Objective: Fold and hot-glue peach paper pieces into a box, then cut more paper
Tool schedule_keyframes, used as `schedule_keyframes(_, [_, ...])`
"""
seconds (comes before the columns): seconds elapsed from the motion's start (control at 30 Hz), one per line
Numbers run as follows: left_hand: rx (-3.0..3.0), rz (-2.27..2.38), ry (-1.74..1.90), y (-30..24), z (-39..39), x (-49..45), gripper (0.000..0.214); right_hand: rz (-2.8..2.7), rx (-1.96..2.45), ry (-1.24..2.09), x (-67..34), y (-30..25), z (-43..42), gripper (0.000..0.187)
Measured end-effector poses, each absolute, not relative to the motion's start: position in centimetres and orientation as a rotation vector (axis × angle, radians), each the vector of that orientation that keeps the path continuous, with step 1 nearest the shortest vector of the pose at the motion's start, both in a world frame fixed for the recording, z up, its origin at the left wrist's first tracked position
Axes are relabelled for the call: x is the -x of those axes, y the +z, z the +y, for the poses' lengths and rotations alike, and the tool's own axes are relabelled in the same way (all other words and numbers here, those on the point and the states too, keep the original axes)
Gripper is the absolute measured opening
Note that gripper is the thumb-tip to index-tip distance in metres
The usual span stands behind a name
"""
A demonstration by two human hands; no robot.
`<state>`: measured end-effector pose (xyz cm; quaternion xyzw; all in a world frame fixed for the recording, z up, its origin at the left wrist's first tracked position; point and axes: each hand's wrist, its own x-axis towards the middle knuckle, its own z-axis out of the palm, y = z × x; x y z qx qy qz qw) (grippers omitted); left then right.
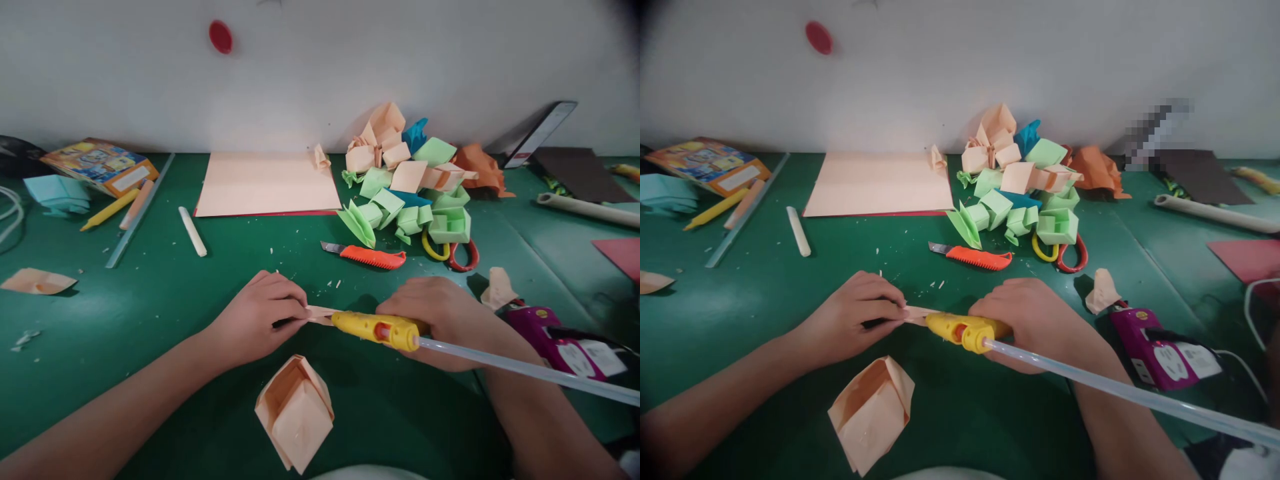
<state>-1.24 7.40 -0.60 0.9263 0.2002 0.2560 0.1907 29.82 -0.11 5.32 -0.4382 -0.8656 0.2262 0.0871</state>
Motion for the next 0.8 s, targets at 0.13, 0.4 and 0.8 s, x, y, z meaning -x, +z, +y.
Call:
schedule_keyframes(0.13, [-2.721,0.492,0.728,-0.7,7.4,1.3,0.012,-2.566,1.279,0.725,-30.2,5.4,-0.1,0.017])
schedule_keyframes(0.4, [-2.805,0.345,0.763,-1.2,7.4,1.4,0.012,-2.51,1.212,0.743,-30.9,5.4,0.2,0.016])
schedule_keyframes(0.8, [-2.823,0.301,0.725,-0.8,7.5,1.3,0.028,-2.555,1.279,0.737,-30.3,4.8,0.4,0.016])
